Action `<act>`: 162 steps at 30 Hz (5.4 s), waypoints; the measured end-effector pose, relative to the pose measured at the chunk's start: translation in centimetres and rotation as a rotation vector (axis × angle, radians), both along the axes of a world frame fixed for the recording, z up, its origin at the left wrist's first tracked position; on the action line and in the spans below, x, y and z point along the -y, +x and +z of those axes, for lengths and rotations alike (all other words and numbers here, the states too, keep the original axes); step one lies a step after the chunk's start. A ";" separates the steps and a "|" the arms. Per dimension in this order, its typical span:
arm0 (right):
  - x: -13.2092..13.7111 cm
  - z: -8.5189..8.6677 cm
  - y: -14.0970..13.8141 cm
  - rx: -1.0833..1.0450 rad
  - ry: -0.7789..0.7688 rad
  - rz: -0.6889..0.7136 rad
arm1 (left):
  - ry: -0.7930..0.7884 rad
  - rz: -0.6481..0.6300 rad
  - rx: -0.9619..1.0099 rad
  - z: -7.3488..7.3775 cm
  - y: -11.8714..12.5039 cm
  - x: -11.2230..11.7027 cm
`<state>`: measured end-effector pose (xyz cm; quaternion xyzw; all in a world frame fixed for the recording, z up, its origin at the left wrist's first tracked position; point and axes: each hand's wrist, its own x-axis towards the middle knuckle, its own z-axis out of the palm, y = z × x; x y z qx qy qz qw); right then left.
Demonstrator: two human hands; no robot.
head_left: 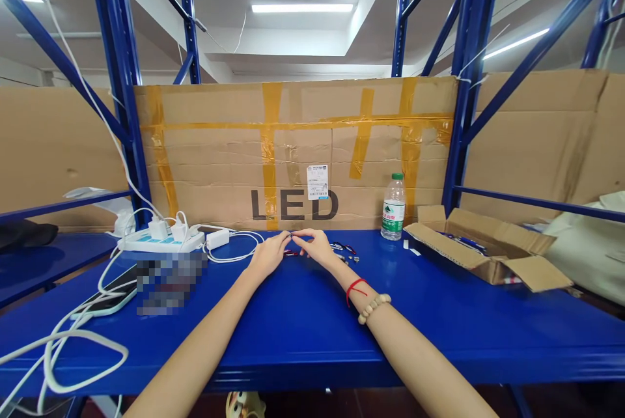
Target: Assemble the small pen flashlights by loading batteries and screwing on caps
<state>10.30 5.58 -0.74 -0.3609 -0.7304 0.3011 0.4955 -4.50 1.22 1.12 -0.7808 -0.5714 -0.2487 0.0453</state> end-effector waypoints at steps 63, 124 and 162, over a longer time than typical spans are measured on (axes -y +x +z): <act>2.1 1.3 1.0 -0.015 -0.237 0.041 | 0.007 -0.040 -0.032 -1.0 1.3 0.9; 1.9 1.5 1.2 0.024 -0.307 0.014 | 0.016 -0.058 0.110 -1.1 1.1 0.5; 0.7 1.0 3.0 0.222 -0.230 0.249 | -0.576 -0.611 0.588 -1.5 -0.5 -0.6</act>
